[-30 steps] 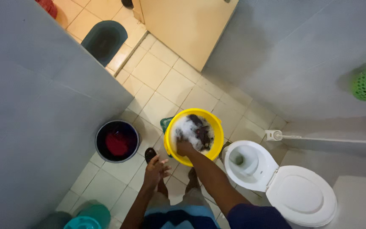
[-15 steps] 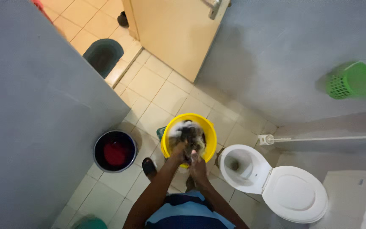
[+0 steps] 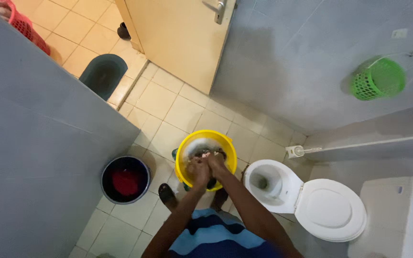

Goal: The person washes clothes by hand in a yellow bucket filled with soapy water, scrubbing, squeezing, and wringing out various items of clothing.

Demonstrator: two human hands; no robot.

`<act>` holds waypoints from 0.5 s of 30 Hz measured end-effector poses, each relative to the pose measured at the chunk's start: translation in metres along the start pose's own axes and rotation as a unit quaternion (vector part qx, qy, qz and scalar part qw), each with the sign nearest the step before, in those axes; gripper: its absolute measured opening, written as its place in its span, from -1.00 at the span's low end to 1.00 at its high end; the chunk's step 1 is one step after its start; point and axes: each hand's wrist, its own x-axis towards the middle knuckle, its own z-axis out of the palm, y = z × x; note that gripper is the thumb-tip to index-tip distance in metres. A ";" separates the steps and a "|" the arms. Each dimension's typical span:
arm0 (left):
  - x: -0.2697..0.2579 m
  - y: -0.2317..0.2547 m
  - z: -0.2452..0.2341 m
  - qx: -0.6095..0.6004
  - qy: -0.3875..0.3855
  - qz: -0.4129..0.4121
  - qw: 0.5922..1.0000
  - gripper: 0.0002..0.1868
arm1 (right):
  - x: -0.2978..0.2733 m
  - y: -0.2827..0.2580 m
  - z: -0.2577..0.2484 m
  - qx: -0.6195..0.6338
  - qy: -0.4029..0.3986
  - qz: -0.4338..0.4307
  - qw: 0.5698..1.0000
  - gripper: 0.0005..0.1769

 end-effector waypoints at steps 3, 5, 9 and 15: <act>0.036 -0.008 -0.012 -0.247 -0.146 -0.165 0.944 -0.65 | -0.045 0.008 0.005 -0.230 -0.001 -0.205 0.951 -0.46; 0.046 -0.012 -0.016 -0.365 -0.212 -0.243 0.874 -0.63 | -0.085 -0.001 -0.001 -0.296 0.011 -0.254 0.921 -0.35; 0.030 -0.013 -0.007 -0.319 -0.130 -0.256 0.903 -0.60 | -0.084 -0.016 -0.012 -0.282 -0.036 -0.398 0.872 -0.31; 0.019 0.008 0.000 -0.201 -0.091 -0.150 0.964 -0.57 | 0.037 -0.055 -0.003 -0.362 -0.046 -0.010 0.931 -0.15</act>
